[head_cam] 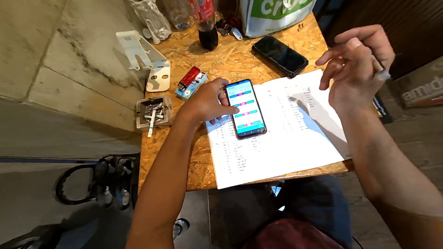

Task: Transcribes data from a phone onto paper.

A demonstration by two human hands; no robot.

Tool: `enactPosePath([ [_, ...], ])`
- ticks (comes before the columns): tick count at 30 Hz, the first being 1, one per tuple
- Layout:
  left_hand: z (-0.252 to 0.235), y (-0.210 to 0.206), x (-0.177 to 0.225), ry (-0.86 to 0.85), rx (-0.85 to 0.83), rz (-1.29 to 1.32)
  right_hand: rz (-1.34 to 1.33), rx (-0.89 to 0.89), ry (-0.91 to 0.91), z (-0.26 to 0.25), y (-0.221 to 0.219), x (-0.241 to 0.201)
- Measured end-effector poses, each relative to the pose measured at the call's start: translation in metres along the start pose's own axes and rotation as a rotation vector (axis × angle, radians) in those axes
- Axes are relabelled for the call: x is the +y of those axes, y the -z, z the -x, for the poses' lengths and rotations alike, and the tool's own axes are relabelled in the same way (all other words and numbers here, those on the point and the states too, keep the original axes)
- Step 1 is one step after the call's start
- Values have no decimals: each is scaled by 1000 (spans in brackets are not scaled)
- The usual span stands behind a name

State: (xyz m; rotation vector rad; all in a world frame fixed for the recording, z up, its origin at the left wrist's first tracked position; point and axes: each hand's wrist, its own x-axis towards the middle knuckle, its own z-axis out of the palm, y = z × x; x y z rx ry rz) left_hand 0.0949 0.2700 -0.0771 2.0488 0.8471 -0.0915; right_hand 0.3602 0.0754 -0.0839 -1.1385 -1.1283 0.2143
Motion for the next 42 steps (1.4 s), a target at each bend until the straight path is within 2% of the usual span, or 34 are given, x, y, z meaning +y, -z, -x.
enactPosePath([
  [6,-1,-1,-1,3,1,9,16,-80,-28,8,-12,2],
  [15,1,2,-1,-14,-19,17,109,-520,-35,33,-48,-3],
  [20,1,2,-2,-28,-10,15,140,-678,20,44,-61,0],
  [33,0,1,-2,-29,-31,5,145,-616,40,43,-60,0],
  [42,1,2,-2,-28,-22,9,155,-696,43,47,-63,1],
])
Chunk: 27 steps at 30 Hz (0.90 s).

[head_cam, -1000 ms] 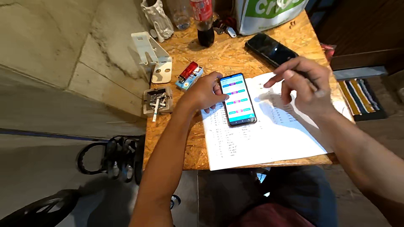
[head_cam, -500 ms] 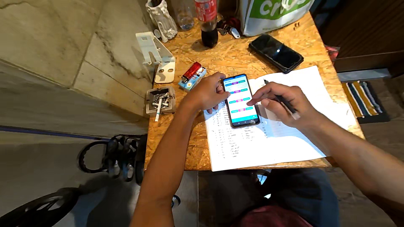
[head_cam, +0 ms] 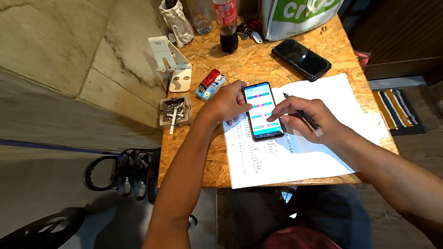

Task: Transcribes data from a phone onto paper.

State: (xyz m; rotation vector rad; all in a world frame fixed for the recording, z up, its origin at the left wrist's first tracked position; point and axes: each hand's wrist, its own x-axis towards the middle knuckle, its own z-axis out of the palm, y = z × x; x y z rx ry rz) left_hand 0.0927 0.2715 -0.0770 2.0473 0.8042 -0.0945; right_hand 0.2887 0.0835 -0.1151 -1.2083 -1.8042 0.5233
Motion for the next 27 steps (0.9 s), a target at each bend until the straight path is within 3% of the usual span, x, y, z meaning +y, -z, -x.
enactPosePath([
  [4,0,0,2,25,9,9,31,41,-1,-1,2,-2],
  [11,0,0,1,28,22,21,111,-78,-9,1,-3,-1],
  [18,0,0,1,25,20,26,186,142,-25,-3,10,-1],
  [27,-1,0,0,12,14,30,263,24,-91,-2,5,5],
])
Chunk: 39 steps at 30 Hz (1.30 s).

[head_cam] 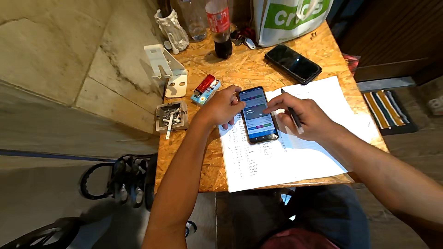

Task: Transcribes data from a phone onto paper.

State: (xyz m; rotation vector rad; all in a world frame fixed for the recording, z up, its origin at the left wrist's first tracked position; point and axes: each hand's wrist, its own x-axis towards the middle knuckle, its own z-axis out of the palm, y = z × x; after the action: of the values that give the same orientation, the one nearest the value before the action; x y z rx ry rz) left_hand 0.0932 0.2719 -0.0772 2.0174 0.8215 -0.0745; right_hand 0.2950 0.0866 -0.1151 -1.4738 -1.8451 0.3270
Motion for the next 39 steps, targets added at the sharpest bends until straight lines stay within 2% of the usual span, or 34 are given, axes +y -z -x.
enactPosePath([
  [5,1,0,1,6,3,4,-47,78,17,-1,6,-2],
  [13,-1,0,0,4,-5,1,-24,-33,36,1,-1,0],
  [15,-1,0,0,2,-5,0,-14,-14,29,1,2,0],
  [18,-1,-1,1,4,3,-5,-50,121,-9,0,24,6],
  [22,-2,-2,1,13,8,-4,-317,439,-170,2,59,22],
  [25,-2,-2,3,29,10,-7,-456,536,-215,4,71,31],
  [27,-1,-2,4,43,11,-14,-465,499,-230,5,69,31],
  [30,-2,-2,2,34,21,-10,-442,301,-209,4,56,29],
  [32,-1,-3,0,21,29,-5,-462,196,-263,3,45,32],
  [36,0,-2,2,27,26,-3,-452,159,-467,1,38,33],
  [39,0,-1,1,28,17,2,-486,145,-519,0,38,32],
])
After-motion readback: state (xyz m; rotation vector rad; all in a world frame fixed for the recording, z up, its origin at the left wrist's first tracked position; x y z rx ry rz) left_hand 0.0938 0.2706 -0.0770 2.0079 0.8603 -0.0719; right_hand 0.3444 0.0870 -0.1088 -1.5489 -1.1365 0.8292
